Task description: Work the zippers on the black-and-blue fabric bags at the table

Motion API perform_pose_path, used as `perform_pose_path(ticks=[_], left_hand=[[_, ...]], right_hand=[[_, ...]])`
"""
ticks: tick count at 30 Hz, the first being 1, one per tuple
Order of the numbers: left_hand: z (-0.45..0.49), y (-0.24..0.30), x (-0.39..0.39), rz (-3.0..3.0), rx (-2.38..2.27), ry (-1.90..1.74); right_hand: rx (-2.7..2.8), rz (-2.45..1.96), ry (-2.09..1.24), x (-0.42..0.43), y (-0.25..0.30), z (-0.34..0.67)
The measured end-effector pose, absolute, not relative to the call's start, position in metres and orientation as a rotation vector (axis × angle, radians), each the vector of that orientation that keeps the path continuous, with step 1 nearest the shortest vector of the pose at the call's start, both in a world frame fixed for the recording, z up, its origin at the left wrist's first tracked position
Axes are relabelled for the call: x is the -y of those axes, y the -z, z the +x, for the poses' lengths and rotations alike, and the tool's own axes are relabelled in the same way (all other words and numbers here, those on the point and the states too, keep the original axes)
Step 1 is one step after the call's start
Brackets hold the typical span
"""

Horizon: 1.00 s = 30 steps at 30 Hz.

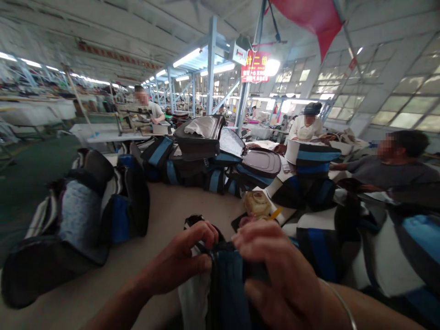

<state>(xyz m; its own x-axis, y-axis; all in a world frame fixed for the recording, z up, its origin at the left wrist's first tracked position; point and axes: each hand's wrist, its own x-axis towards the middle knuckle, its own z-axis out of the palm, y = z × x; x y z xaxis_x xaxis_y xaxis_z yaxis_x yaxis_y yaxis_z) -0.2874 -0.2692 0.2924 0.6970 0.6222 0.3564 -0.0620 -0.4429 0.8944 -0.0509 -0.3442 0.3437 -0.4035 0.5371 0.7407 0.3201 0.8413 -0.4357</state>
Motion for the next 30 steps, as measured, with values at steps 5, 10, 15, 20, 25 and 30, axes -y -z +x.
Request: perform_pose_path(ticks=[5,10,15,20,25,30], left_hand=[[-0.28,-0.307,0.27,1.895,-0.636,-0.705],[-0.285,-0.339,0.275,2.005,-0.727,-0.449],[-0.284,-0.347,0.275,1.962,-0.665,-0.347],[-0.279,-0.333,0.272,1.814,-0.668,-0.382],[-0.276,-0.327,0.27,1.763,-0.637,-0.409],[-0.274,-0.33,0.273,1.776,-0.668,-0.4]], right_hand=[[1.947,-0.877,-0.96,0.318,-0.353,-0.055],[2.237,-1.151,-0.858,0.299,-0.353,-0.04],[2.228,-0.981,-1.155,0.288,-0.34,-0.029],[2.111,-0.89,-1.312,0.288,-0.337,-0.033],[2.093,-1.034,-1.32,0.29,-0.338,-0.038],[1.932,-0.835,-1.583,0.287,-0.328,-0.04]])
